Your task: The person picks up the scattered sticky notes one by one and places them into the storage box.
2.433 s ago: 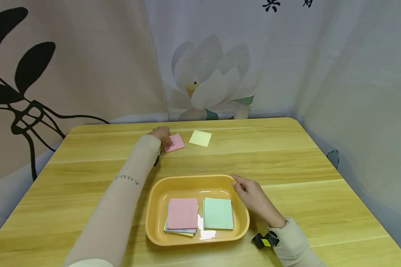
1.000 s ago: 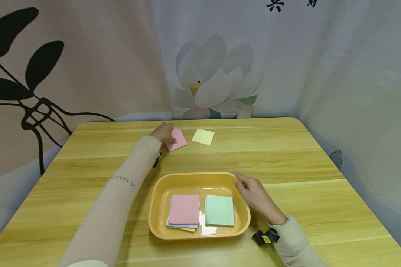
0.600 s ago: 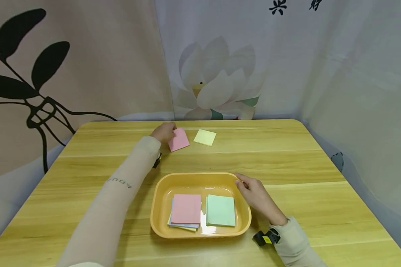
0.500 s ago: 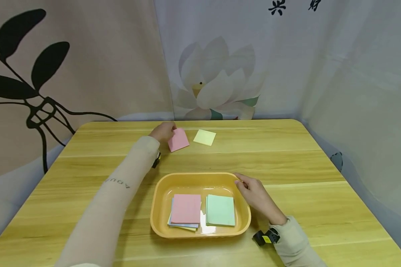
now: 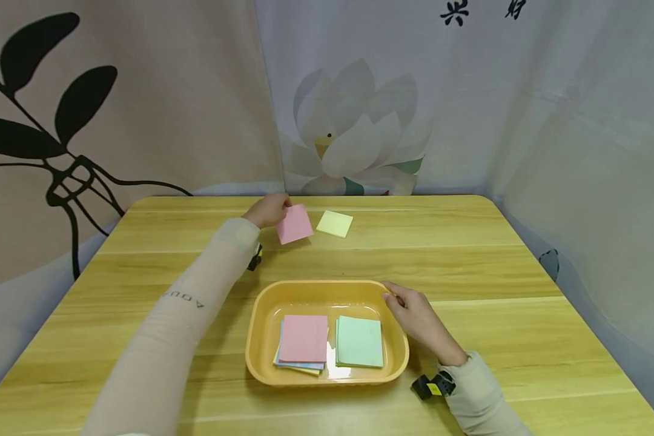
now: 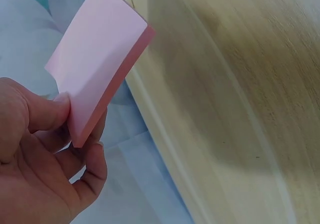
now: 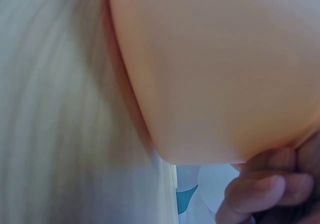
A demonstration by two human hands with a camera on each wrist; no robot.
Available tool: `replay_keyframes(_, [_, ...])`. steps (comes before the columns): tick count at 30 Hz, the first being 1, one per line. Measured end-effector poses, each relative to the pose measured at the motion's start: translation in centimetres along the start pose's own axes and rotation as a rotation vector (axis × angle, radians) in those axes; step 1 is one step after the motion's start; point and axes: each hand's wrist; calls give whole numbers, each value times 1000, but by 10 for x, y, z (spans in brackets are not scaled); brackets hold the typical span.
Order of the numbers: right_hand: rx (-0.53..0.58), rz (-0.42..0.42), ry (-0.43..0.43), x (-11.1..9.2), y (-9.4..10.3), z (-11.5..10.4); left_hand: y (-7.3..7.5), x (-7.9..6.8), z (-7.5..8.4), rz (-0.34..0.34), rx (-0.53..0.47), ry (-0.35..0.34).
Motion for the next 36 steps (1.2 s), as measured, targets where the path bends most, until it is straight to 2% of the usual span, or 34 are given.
replay_keyframes(5, [-1,4,8,1,-1,1,3,-4,7,3,-1,-27])
replay_keyframes(14, [-5,-2,13,1,0,1,12,-18,39,-3,-45,-110])
replay_keyframes(22, [-16,-3,13,1,0,0,13,-28,64,-37,-31,-162])
replay_keyframes(36, [-8,-4,4,0,0,-1,9,-43,95,-98,-60,-231])
Point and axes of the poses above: each hand's wrist, its own x-axis towards the middle knuckle, its own y-axis out of the back of the hand, z = x × y, and after that the axes turned 1 degree about y, right-handed
